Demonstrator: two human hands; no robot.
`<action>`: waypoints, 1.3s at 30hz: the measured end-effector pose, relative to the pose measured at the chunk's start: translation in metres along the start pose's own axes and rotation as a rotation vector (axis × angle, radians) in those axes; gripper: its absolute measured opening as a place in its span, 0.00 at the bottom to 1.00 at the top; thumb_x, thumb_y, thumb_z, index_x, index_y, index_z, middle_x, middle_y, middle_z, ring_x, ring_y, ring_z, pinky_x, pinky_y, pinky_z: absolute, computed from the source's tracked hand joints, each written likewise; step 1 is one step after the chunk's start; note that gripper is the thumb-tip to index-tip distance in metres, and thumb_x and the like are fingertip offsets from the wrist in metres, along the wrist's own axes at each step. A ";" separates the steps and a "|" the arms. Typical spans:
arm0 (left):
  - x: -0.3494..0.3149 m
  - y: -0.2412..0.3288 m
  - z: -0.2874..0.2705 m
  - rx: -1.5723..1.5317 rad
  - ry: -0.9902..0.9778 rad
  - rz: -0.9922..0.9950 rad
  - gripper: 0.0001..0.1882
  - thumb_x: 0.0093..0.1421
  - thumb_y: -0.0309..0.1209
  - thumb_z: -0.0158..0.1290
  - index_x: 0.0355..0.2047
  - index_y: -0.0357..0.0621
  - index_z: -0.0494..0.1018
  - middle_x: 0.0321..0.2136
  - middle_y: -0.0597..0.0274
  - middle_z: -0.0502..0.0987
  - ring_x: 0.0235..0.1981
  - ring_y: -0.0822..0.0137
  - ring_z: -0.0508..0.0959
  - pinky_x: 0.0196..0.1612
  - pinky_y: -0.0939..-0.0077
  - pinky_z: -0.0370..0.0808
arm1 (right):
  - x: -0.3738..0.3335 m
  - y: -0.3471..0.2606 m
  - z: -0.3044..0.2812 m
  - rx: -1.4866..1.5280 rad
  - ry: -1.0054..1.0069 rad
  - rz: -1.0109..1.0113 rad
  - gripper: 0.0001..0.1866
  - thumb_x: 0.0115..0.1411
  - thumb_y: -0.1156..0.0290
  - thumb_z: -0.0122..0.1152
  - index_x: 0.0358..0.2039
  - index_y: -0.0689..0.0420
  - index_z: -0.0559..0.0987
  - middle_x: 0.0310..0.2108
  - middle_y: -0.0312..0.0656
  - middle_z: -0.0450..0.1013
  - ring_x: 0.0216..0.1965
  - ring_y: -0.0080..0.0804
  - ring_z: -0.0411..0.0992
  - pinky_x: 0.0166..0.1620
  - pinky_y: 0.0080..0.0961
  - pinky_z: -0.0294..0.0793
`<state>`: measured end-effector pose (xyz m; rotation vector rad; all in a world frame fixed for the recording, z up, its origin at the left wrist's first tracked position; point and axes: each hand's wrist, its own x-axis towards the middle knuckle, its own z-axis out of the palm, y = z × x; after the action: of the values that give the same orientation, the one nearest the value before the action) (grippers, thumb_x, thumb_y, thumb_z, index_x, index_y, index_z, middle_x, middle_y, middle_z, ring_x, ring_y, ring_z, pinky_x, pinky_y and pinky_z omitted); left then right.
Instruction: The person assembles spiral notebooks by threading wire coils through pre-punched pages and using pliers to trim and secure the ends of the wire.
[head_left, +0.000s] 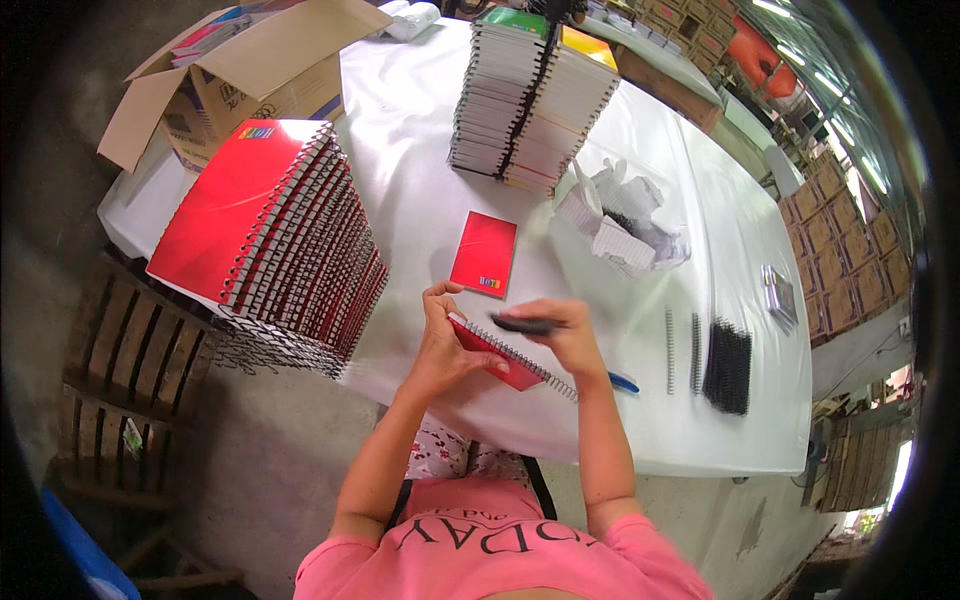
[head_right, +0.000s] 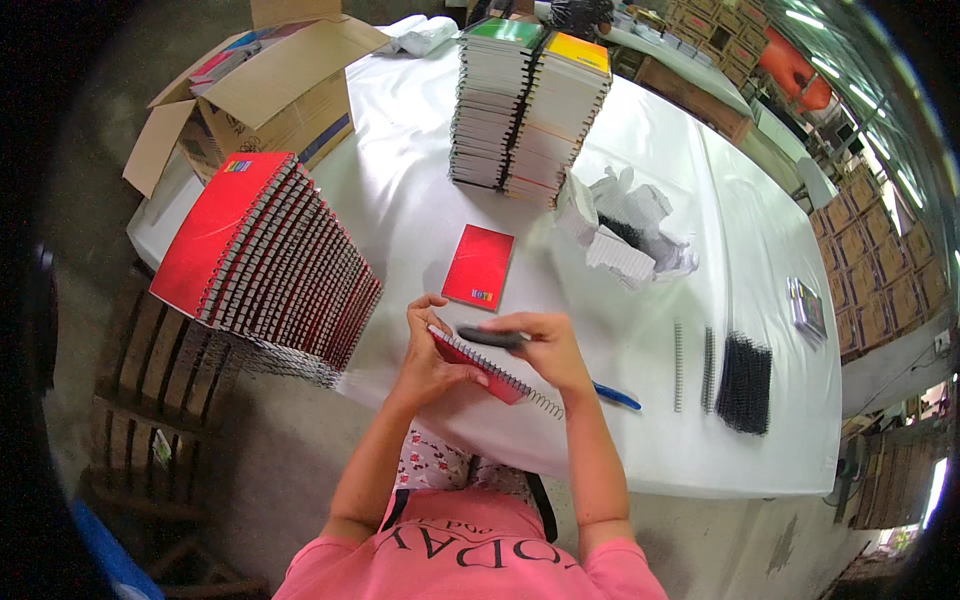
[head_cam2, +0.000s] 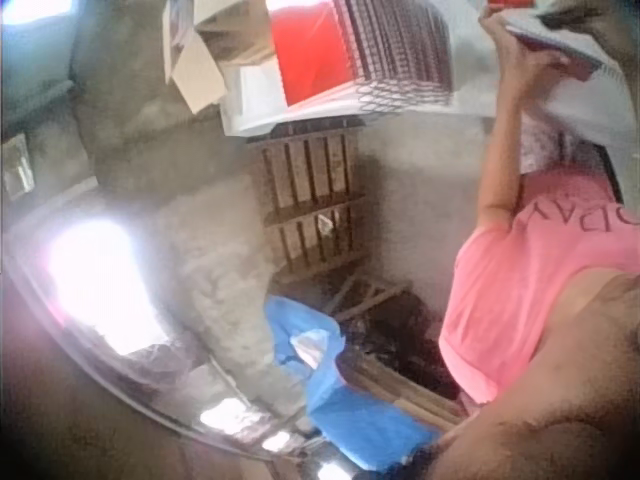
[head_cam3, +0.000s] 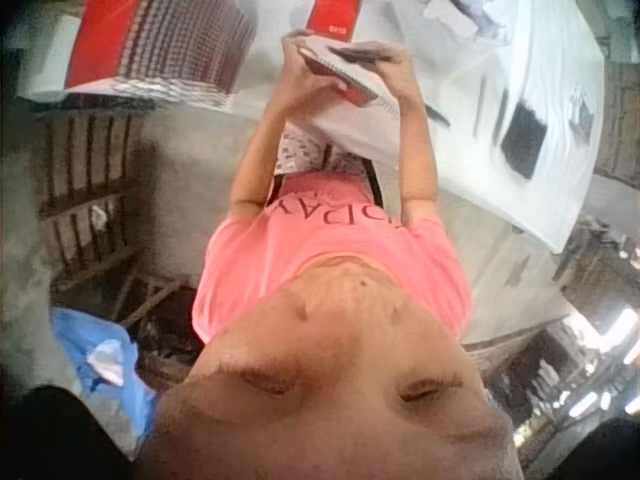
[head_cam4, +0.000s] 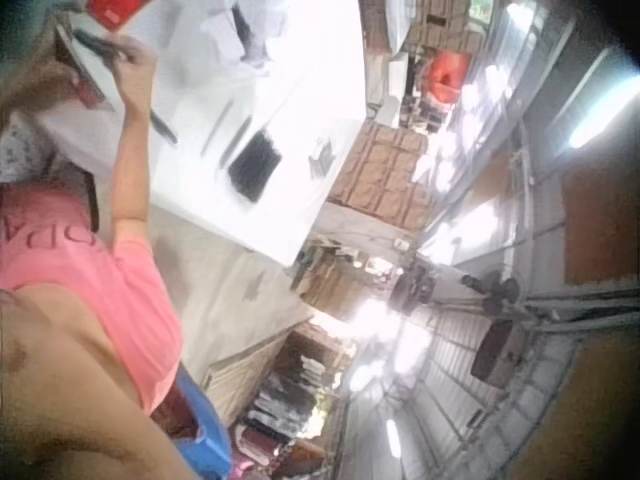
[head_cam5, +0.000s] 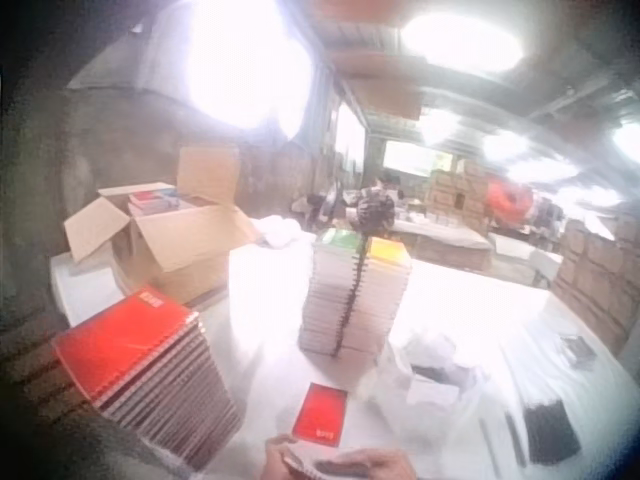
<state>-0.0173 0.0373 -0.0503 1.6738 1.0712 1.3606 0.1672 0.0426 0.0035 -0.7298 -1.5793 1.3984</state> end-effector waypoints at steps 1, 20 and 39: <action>0.001 0.000 -0.001 -0.002 -0.008 -0.017 0.42 0.30 0.32 0.73 0.38 0.45 0.53 0.41 0.56 0.55 0.51 0.60 0.60 0.48 0.71 0.65 | 0.002 -0.003 0.003 0.141 -0.014 -0.032 0.20 0.43 0.88 0.49 0.36 0.61 0.82 0.33 0.44 0.79 0.36 0.27 0.75 0.43 0.23 0.72; -0.010 0.000 -0.014 -0.218 -0.093 -0.440 0.13 0.53 0.35 0.62 0.31 0.38 0.74 0.29 0.64 0.72 0.33 0.73 0.70 0.43 0.82 0.66 | -0.072 -0.009 -0.059 -1.323 0.612 0.229 0.22 0.54 0.71 0.57 0.51 0.50 0.73 0.54 0.50 0.65 0.54 0.46 0.63 0.57 0.38 0.58; -0.009 0.071 -0.001 0.370 0.274 0.444 0.24 0.38 0.20 0.65 0.40 0.45 0.79 0.30 0.65 0.79 0.27 0.68 0.72 0.29 0.79 0.69 | -0.079 -0.072 0.070 -1.037 0.443 -0.107 0.19 0.55 0.66 0.60 0.49 0.39 0.77 0.46 0.41 0.65 0.47 0.39 0.62 0.52 0.36 0.54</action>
<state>-0.0082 0.0013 0.0105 2.1321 1.2082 1.7973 0.1486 -0.0721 0.0571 -1.3980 -1.8709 0.2003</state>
